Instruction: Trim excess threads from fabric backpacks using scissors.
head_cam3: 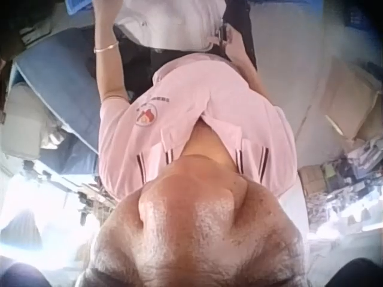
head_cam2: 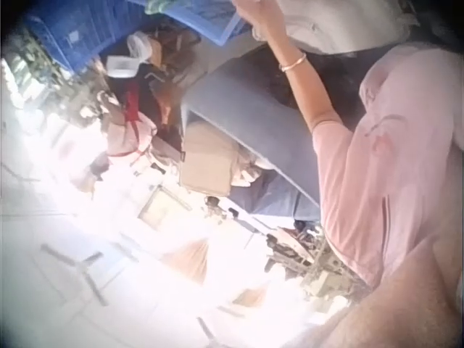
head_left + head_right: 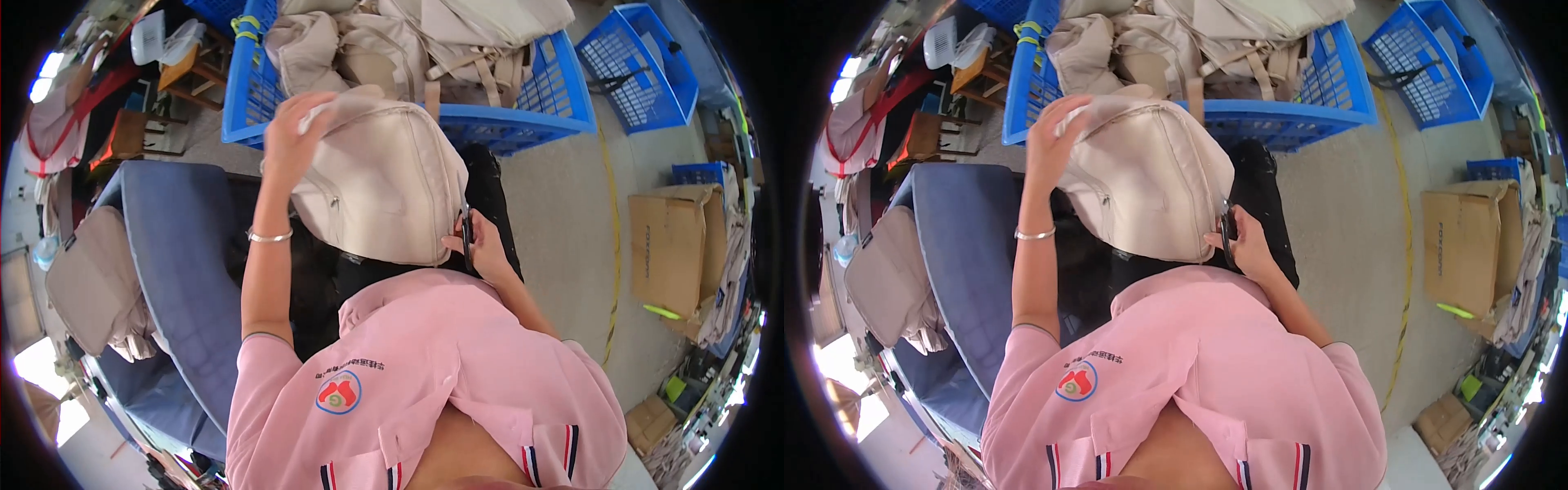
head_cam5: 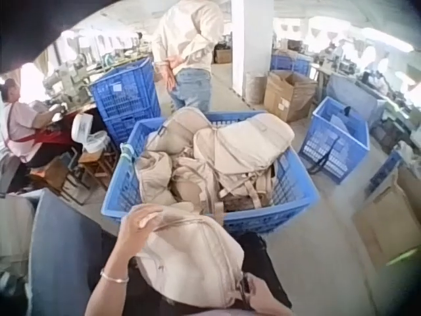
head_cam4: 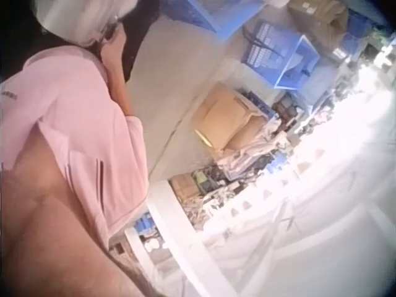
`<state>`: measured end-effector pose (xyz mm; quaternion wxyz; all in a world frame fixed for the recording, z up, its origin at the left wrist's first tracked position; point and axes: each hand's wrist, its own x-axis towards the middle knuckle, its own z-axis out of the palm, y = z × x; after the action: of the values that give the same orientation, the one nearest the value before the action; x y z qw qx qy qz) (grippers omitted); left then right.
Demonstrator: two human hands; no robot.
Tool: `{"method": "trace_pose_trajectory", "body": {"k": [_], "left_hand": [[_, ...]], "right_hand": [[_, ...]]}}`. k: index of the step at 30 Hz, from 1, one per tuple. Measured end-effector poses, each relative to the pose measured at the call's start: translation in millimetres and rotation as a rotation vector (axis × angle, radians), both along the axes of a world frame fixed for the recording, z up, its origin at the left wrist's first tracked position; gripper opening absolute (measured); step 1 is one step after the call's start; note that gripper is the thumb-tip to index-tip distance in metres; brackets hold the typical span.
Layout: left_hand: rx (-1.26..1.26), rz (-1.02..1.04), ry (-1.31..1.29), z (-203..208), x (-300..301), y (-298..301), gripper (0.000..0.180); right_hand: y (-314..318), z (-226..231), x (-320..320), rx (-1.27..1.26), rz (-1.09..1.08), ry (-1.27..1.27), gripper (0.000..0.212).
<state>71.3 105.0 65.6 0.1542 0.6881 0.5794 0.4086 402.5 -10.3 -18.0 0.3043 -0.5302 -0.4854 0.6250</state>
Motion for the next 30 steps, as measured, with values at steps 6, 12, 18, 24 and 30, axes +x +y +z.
{"method": "trace_pose_trajectory", "body": {"k": [6,12,18,24,30], "left_hand": [[-0.241,-0.338,-0.173,-7.6,71.7,43.7,0.02],[-0.338,-0.489,-0.315,-8.7,79.3,44.4,0.021],[-0.415,-0.394,-0.297,-28.1,83.1,49.6,0.027],[-0.554,-0.427,-0.344,-29.0,89.9,41.5,0.03],[-0.672,-0.459,-0.325,-36.7,92.4,44.7,0.028]], "right_hand": [[-4.1,-4.9,7.6,0.057,0.047,-0.062,0.034],[-6.0,-1.3,11.7,0.032,-0.001,-0.065,0.041],[-6.6,-5.1,10.2,0.075,0.02,-0.212,0.039],[7.9,0.6,5.2,0.218,-0.154,-0.388,0.048],[31.5,10.4,-3.7,0.35,-0.086,-0.637,0.06]]}}
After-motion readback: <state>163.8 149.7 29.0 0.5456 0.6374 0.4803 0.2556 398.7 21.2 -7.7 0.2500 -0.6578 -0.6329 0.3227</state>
